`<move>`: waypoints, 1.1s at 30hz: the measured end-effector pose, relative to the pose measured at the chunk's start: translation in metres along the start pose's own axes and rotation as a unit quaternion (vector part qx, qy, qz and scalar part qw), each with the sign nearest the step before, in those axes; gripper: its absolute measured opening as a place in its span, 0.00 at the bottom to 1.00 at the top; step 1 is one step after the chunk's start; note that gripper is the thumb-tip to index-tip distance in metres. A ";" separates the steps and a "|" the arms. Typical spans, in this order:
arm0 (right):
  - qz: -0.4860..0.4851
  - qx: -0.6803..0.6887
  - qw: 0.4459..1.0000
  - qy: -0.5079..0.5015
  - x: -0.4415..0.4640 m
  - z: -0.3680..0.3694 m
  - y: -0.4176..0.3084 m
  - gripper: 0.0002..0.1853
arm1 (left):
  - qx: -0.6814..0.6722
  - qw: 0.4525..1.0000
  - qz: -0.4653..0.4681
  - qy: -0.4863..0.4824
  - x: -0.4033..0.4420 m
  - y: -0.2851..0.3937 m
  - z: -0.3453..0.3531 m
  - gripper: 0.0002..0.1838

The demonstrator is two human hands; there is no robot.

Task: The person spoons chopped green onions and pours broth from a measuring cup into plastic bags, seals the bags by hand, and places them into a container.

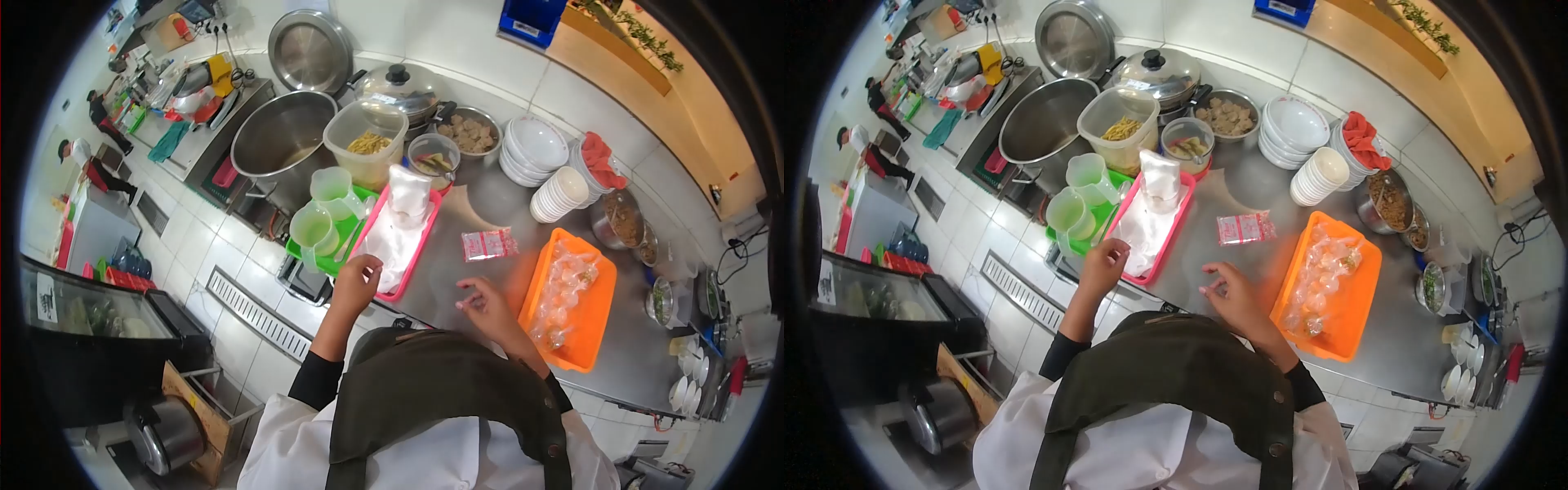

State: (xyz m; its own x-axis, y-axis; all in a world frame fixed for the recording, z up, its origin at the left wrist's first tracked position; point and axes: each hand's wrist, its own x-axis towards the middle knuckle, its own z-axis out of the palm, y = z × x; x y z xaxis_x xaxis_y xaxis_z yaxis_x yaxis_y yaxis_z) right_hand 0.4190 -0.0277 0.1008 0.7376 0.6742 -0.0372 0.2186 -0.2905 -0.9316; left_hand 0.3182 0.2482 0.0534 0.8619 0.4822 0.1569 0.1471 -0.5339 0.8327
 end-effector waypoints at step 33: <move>-0.010 -0.107 0.917 0.384 -0.069 -0.057 -0.004 0.09 | -0.106 0.856 0.411 -0.294 0.021 0.126 0.177 0.30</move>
State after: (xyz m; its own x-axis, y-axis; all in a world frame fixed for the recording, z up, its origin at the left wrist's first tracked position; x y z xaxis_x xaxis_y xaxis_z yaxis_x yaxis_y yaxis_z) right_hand 0.4039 -0.1116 0.1272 0.9467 0.0270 0.3211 0.2962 -0.4653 -0.8341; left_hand 0.4410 0.0683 0.0671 0.7367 -0.4622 0.4936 -0.6641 -0.3566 0.6572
